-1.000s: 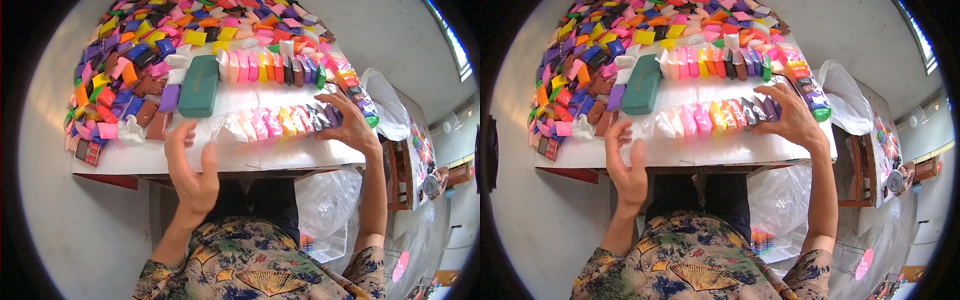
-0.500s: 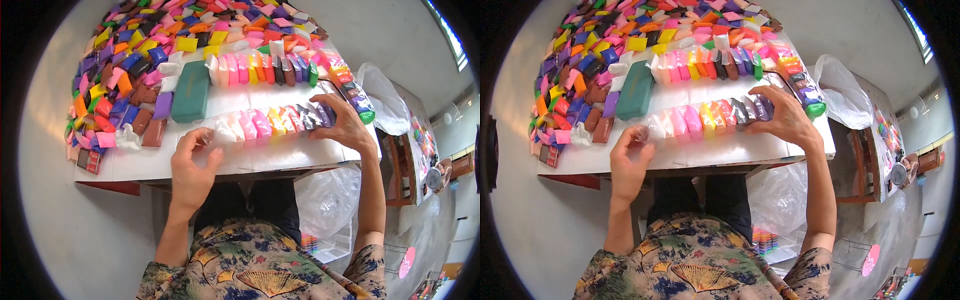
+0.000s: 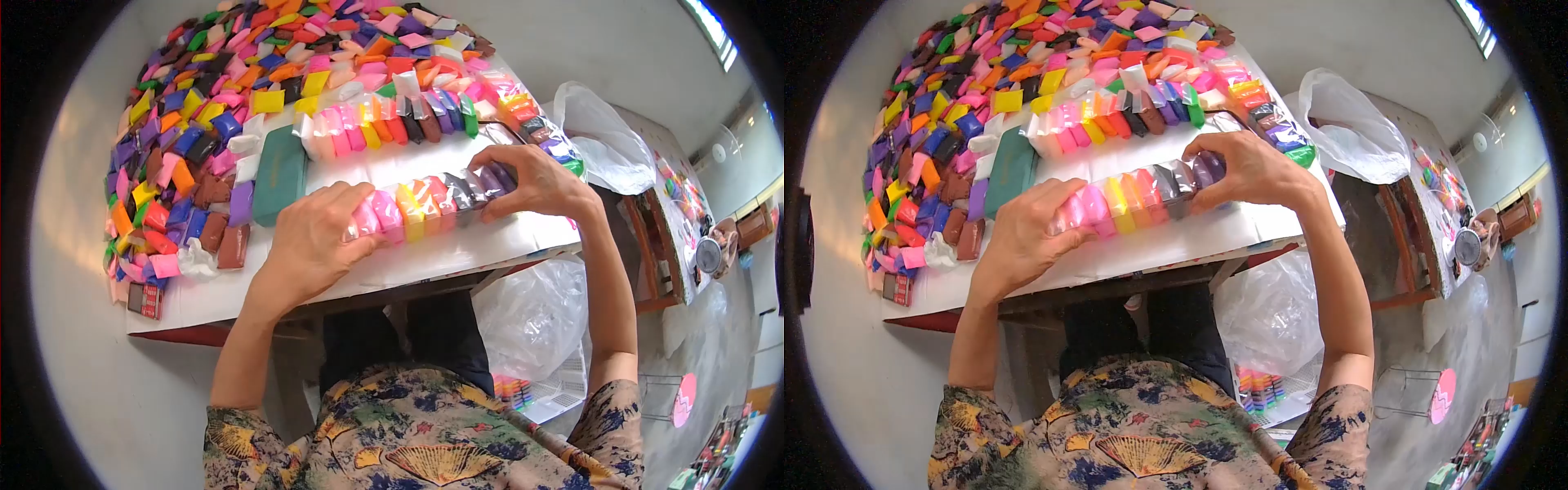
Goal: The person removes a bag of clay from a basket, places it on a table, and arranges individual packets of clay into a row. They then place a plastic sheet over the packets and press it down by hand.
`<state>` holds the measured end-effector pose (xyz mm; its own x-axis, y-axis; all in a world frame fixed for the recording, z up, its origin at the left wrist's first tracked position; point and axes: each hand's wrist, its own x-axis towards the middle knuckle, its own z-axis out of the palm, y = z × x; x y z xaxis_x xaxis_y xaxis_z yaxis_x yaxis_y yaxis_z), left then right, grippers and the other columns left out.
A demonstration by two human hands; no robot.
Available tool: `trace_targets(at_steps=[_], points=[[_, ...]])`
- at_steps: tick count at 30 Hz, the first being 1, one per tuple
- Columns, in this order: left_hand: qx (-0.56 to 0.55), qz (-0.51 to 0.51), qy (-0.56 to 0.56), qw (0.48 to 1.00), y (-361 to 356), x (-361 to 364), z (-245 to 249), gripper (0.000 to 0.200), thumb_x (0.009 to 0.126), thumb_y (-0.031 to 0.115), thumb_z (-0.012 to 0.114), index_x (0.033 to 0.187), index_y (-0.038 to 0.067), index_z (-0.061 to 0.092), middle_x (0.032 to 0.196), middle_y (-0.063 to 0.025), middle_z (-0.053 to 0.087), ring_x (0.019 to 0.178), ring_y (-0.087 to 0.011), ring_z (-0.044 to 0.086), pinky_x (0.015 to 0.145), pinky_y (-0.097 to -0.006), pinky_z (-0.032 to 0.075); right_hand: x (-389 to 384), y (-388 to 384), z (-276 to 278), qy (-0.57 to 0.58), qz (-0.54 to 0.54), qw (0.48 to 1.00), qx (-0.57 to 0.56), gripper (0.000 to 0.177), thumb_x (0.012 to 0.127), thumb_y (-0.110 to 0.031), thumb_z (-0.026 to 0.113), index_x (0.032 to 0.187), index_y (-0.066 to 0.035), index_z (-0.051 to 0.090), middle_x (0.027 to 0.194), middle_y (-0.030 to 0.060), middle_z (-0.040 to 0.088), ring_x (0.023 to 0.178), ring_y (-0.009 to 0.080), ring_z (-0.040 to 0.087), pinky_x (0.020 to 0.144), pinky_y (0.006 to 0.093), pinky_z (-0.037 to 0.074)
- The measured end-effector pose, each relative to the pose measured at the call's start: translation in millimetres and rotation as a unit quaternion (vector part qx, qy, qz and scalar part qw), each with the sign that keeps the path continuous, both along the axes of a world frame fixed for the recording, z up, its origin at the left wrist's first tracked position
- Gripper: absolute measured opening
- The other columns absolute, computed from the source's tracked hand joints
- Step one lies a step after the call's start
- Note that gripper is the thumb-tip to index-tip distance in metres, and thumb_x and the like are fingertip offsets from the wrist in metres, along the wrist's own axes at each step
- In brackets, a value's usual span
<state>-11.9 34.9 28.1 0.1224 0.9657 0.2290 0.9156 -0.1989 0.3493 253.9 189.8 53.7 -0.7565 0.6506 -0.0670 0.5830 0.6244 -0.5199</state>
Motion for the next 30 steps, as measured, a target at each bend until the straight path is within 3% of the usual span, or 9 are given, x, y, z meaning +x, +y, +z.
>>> trace_targets(at_steps=[5, 8, 11, 14, 17, 21, 23, 25, 30], points=[[-0.02, -0.011, -0.093, 0.995, 2, -6, -2, 0.054, 0.077, 0.022, 0.079, 0.122, -0.002, 0.061, 0.107, -0.0173, 0.066, 0.098, -0.0344, 0.064, 0.086, -0.0366, 0.049, 19, 8, -16, 0.055, -0.005, 0.998, 0.02, 0.065, 0.061, -0.029, 0.087, 0.114, 0.0, 0.063, 0.106, 0.0128, 0.067, 0.105, 0.0238, 0.061, 0.094, 0.0332, 0.046], [-0.009, -0.016, -0.08, 0.997, 4, -6, -4, 0.055, 0.076, 0.022, 0.079, 0.122, -0.002, 0.061, 0.108, -0.0166, 0.066, 0.098, -0.0333, 0.065, 0.087, -0.0357, 0.049, 19, 2, -21, 0.062, -0.041, 0.997, 0.017, 0.066, 0.061, -0.029, 0.088, 0.116, 0.0, 0.063, 0.109, 0.0132, 0.067, 0.109, 0.0249, 0.061, 0.097, 0.0341, 0.045], [-0.005, -0.019, -0.096, 0.995, 4, -8, -6, 0.055, 0.076, 0.026, 0.078, 0.121, -0.001, 0.062, 0.11, -0.0188, 0.067, 0.1, -0.0373, 0.064, 0.085, -0.0406, 0.05, 21, -7, -26, 0.063, -0.057, 0.996, 0.024, 0.074, 0.06, -0.028, 0.089, 0.123, -0.001, 0.06, 0.118, 0.0139, 0.065, 0.117, 0.0268, 0.059, 0.103, 0.0373, 0.043], [-0.047, -0.026, -0.069, 0.996, 4, -10, 2, 0.065, 0.073, 0.03, 0.08, 0.126, -0.002, 0.059, 0.119, -0.0207, 0.064, 0.108, -0.0369, 0.062, 0.092, -0.0401, 0.048, 34, -6, -32, 0.085, -0.009, 0.995, 0.057, 0.091, 0.058, -0.03, 0.09, 0.136, -0.005, 0.053, 0.133, 0.0143, 0.058, 0.126, 0.0277, 0.053, 0.11, 0.0407, 0.04], [0.035, -0.092, 0.061, 0.993, 1, -9, 11, 0.077, 0.071, 0.035, 0.082, 0.132, -0.002, 0.054, 0.128, -0.0227, 0.06, 0.117, -0.037, 0.057, 0.098, -0.0406, 0.045, 39, -10, -19, 0.108, 0.016, 0.991, 0.073, 0.098, 0.056, -0.032, 0.091, 0.141, -0.005, 0.049, 0.136, 0.014, 0.056, 0.127, 0.0274, 0.052, 0.112, 0.0415, 0.038], [0.027, -0.132, 0.018, 0.991, 21, 16, 14, 0.082, 0.071, 0.042, 0.08, 0.133, -0.002, 0.051, 0.127, -0.0227, 0.059, 0.12, -0.0369, 0.055, 0.1, -0.0406, 0.044, 11, -18, 0, 0.108, 0.085, 0.986, 0.099, 0.094, 0.058, -0.032, 0.091, 0.138, -0.002, 0.052, 0.134, 0.0151, 0.058, 0.125, 0.0285, 0.054, 0.108, 0.0403, 0.041], [-0.025, -0.15, 0.004, 0.988, 30, 34, 13, 0.076, 0.073, 0.041, 0.078, 0.129, -0.003, 0.054, 0.122, -0.0224, 0.061, 0.116, -0.0368, 0.057, 0.098, -0.041, 0.045, -9, -22, -2, 0.078, 0.098, 0.989, 0.078, 0.079, 0.063, -0.033, 0.087, 0.129, 0.0, 0.059, 0.124, 0.0169, 0.064, 0.117, 0.0312, 0.059, 0.104, 0.0386, 0.044], [-0.059, -0.109, -0.013, 0.992, 41, 36, 11, 0.06, 0.074, 0.038, 0.074, 0.116, -0.002, 0.058, 0.108, -0.0218, 0.064, 0.104, -0.0365, 0.061, 0.09, -0.0424, 0.048, -22, -29, 1, -0.02, 0.087, 0.993, 0.073, 0.072, 0.066, -0.038, 0.083, 0.123, -0.001, 0.063, 0.119, 0.0173, 0.065, 0.112, 0.0324, 0.061, 0.1, 0.0392, 0.046], [-0.1, -0.047, -0.04, 0.993, 28, 25, 17, 0.051, 0.07, 0.04, 0.077, 0.099, 0.0, 0.064, 0.092, -0.0195, 0.066, 0.089, -0.0366, 0.064, 0.079, -0.0436, 0.049, -9, -22, -4, -0.012, 0.064, 0.996, 0.065, 0.063, 0.064, -0.046, 0.081, 0.104, 0.0, 0.065, 0.097, 0.0149, 0.067, 0.092, 0.032, 0.063, 0.083, 0.0414, 0.048]])
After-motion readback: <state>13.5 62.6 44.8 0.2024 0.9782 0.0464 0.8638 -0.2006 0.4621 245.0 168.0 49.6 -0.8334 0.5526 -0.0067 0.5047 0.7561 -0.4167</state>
